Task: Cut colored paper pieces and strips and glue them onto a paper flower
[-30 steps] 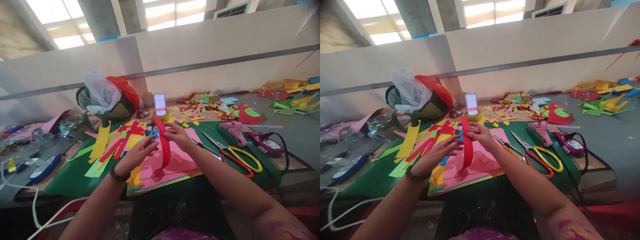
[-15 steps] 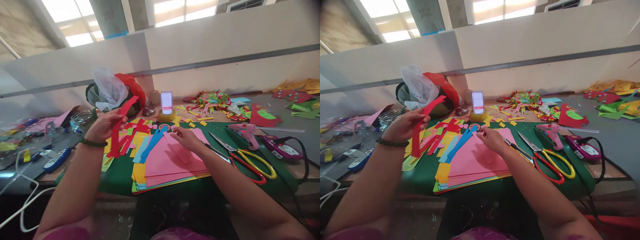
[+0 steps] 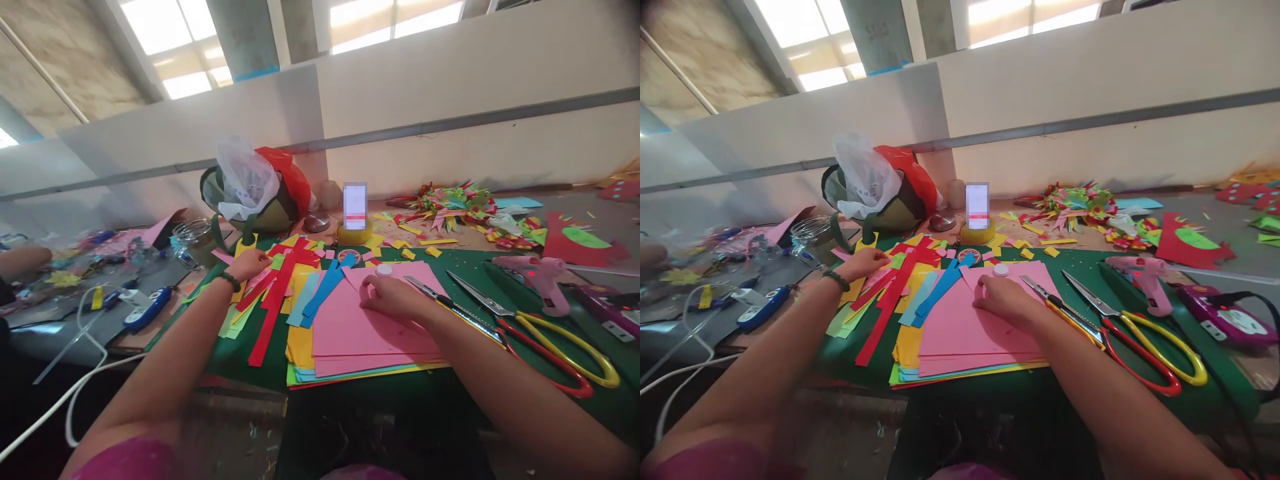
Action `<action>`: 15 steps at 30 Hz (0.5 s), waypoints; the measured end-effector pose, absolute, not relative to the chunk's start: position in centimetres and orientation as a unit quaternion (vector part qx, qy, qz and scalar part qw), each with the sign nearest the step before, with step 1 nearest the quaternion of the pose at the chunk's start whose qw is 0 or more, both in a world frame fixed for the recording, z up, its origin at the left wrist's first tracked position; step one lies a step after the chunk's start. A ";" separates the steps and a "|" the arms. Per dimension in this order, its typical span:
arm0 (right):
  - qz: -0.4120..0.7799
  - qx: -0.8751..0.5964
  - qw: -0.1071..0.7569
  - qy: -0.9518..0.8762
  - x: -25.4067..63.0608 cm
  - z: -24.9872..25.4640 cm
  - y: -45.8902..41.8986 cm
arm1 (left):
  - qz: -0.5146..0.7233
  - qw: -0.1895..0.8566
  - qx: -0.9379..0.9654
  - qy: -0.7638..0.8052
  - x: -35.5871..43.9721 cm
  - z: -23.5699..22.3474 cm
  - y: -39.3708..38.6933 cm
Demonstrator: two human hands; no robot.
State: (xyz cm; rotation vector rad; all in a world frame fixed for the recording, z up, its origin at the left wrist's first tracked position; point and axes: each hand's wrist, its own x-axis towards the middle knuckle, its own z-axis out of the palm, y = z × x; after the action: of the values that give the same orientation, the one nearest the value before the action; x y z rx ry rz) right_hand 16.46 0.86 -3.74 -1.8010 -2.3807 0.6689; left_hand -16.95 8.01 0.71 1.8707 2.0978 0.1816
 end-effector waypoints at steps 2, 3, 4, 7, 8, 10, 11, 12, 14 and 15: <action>0.221 -0.585 0.047 -0.779 16.5 -3.7 0.8 | 0.046 0.131 0.656 0.742 -16.1 0.7 10.2; 0.224 -0.583 0.052 -0.780 16.5 -3.8 0.9 | 0.039 0.120 0.655 0.745 -15.6 0.5 11.3; 0.228 -0.580 0.058 -0.780 16.6 -3.8 0.9 | 0.034 0.112 0.653 0.749 -15.0 0.3 12.3; 0.239 -0.573 0.082 -0.779 16.9 -4.3 1.2 | 0.023 0.098 0.644 0.759 -13.5 -0.3 14.4; 0.241 -0.572 0.088 -0.779 16.9 -4.4 1.3 | 0.021 0.095 0.640 0.762 -13.2 -0.4 14.9; 0.240 -0.571 0.095 -0.779 17.0 -4.6 1.5 | 0.022 0.096 0.635 0.767 -12.9 -0.5 15.4; 0.241 -0.571 0.097 -0.778 17.0 -4.6 1.5 | 0.025 0.100 0.634 0.767 -12.9 -0.6 15.6; 0.242 -0.572 0.099 -0.777 16.9 -4.7 1.5 | 0.029 0.106 0.634 0.765 -12.9 -0.5 15.8; 0.243 -0.573 0.102 -0.776 16.9 -4.7 1.5 | 0.041 0.123 0.642 0.756 -13.1 -0.4 16.2; 0.244 -0.574 0.102 -0.775 16.9 -4.7 1.5 | 0.051 0.131 0.649 0.748 -13.2 -0.4 16.4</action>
State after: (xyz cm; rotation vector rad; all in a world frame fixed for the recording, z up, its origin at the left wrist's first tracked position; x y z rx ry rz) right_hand 16.91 1.53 -4.72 -1.6952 -2.2876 0.7218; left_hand -13.22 16.41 -0.35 1.8842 2.1721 0.1468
